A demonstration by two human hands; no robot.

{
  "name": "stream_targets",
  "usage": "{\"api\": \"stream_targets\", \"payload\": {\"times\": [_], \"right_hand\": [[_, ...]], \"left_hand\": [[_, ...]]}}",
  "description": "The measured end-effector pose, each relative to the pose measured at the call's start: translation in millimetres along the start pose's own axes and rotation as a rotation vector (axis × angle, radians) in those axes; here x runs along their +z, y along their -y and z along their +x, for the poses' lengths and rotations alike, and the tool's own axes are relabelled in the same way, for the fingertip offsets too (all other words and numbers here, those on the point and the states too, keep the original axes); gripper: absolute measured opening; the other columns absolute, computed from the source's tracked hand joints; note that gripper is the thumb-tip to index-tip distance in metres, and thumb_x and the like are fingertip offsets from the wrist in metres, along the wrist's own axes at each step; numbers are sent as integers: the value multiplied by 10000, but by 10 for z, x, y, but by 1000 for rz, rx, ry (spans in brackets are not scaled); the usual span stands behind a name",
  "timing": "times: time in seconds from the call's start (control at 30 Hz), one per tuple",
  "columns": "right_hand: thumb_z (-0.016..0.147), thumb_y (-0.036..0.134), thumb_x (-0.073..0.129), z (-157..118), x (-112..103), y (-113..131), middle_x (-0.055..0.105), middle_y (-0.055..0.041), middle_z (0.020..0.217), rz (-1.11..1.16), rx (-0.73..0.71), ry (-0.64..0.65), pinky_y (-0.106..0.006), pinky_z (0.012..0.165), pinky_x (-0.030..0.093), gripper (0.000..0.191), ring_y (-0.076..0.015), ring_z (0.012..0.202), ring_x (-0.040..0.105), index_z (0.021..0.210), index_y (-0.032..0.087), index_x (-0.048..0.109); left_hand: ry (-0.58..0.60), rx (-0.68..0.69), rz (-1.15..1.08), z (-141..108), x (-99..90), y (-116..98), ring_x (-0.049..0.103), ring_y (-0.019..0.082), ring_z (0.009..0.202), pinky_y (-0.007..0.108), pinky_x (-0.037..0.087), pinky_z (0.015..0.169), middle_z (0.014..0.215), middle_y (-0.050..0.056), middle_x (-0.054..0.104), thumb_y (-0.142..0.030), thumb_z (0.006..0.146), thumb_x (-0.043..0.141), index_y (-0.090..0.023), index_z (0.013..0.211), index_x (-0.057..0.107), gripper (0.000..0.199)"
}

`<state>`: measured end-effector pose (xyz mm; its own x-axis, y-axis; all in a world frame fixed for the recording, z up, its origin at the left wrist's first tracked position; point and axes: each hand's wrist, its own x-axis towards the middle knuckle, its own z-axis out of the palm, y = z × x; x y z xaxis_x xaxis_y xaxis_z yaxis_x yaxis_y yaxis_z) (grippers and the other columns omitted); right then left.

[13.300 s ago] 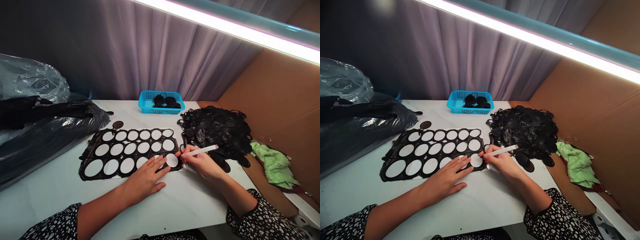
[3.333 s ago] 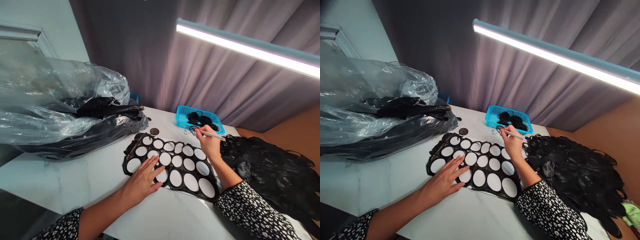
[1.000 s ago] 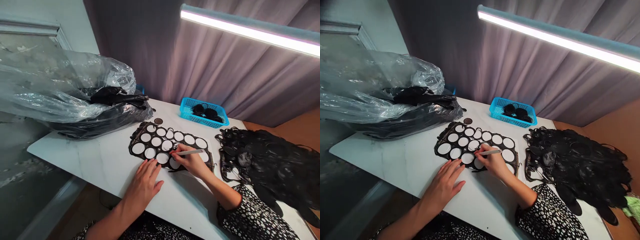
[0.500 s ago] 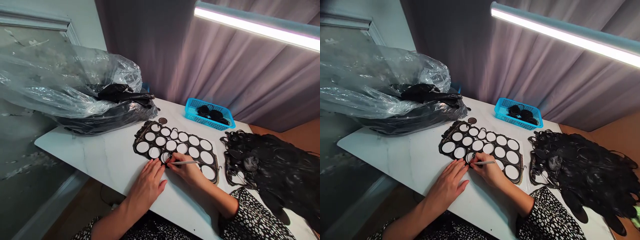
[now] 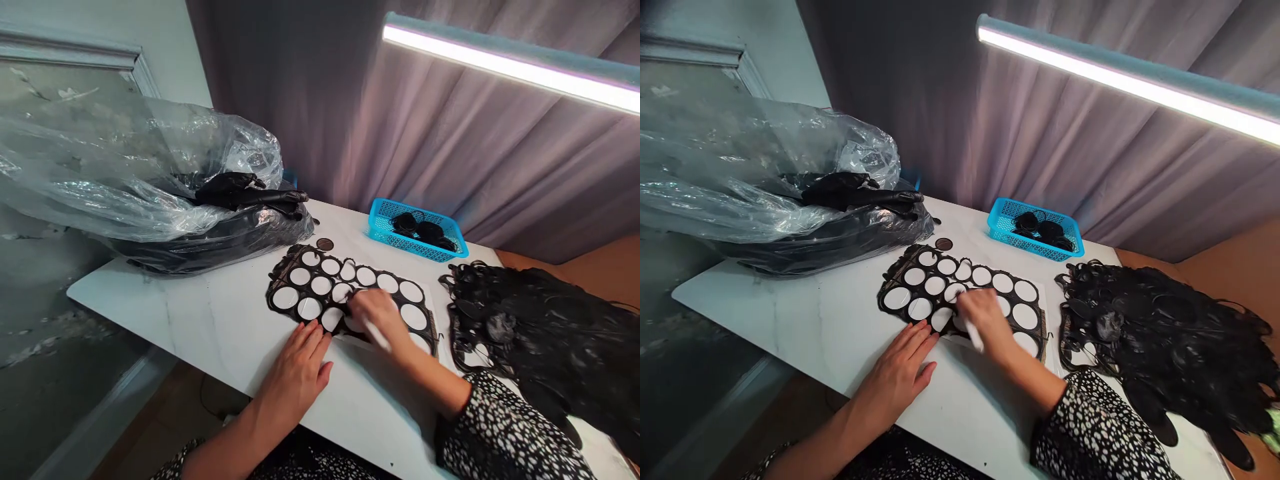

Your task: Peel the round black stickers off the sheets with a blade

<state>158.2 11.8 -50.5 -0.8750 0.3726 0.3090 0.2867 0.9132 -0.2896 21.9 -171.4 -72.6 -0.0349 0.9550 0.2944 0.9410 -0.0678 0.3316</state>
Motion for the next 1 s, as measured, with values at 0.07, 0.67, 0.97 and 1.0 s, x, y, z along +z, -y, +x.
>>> {"api": "stream_targets", "payload": {"times": [0.07,0.67,0.97,1.0], "right_hand": [[938,237,407,161,-156,-304,631,-57,742,-34,209,-174,-323,698,341,190,-203,707,540,795,198,524],[822,230,596,379,202,437,725,-36,869,786,382,311,-245,578,415,136,-142,656,587,705,194,536],[832,197,626,315,217,422,715,-15,878,745,347,309,-262,659,435,134,-160,759,613,720,197,552],[828,176,629,320,214,427,711,-11,865,704,322,297,-266,675,431,133,-162,767,609,720,197,556]], "left_hand": [[-9,1,0,-9,1,4,537,275,1247,466,477,1047,1264,118,615,-180,925,506,-133,1260,547,341],[-46,-91,89,-174,-52,160,534,333,1241,512,484,1027,1312,208,560,-239,886,588,-44,1266,518,433],[-48,-109,104,-177,-44,142,538,318,1247,501,477,1041,1306,185,575,-232,911,532,-73,1252,530,376],[-42,-108,105,-174,-49,140,538,318,1246,499,477,1041,1303,185,576,-231,907,540,-71,1253,530,381]]}}
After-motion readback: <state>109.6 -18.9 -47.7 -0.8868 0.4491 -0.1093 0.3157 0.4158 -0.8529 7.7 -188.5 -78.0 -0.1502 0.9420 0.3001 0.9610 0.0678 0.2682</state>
